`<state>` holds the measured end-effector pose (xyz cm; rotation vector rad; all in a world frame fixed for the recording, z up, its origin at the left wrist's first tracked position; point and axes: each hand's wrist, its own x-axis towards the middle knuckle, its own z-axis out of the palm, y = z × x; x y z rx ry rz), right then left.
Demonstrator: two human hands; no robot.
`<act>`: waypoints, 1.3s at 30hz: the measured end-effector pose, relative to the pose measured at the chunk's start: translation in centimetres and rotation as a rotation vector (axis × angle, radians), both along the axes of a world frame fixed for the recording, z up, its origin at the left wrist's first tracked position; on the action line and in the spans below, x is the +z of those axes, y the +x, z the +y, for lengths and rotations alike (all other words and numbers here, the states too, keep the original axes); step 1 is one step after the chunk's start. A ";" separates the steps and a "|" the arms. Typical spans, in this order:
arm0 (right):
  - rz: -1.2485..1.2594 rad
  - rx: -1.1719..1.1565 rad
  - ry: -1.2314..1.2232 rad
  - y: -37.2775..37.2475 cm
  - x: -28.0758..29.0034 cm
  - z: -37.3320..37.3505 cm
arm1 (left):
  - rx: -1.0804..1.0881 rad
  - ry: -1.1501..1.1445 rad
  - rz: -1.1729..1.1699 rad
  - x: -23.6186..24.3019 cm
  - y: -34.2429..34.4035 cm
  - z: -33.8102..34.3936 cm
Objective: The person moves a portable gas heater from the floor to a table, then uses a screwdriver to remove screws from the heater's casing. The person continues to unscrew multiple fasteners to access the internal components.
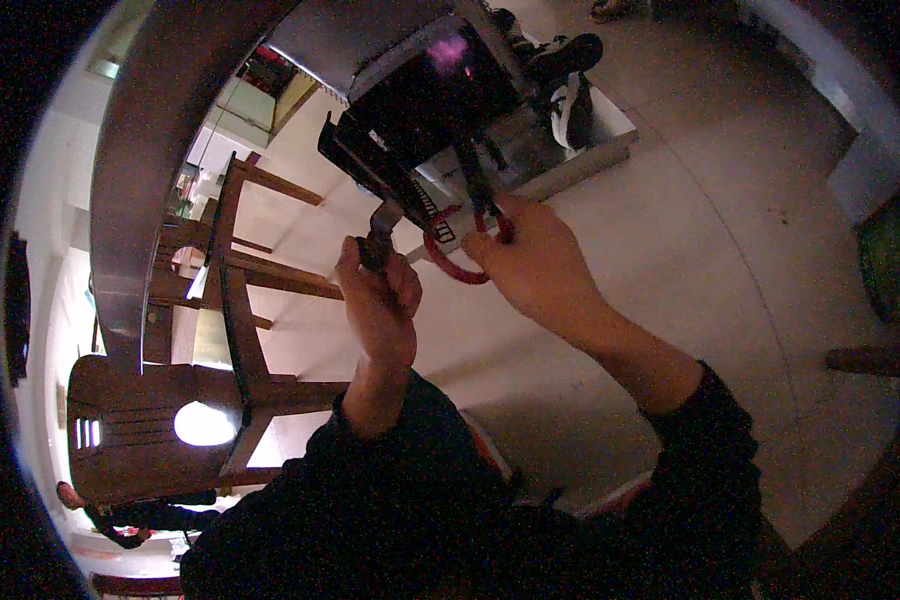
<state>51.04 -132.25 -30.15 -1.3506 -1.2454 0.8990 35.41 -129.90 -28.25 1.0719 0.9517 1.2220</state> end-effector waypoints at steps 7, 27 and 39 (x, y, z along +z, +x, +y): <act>0.195 -0.077 0.131 0.4 -1.7 6.8 | -0.007 0.007 -0.024 0.0 0.2 0.1; 0.363 -0.077 -0.145 0.9 4.1 0.7 | 0.008 -0.057 -0.027 0.5 0.3 0.1; 0.094 0.034 -0.009 3.7 4.4 -2.9 | 0.019 -0.012 -0.045 0.7 0.3 -0.1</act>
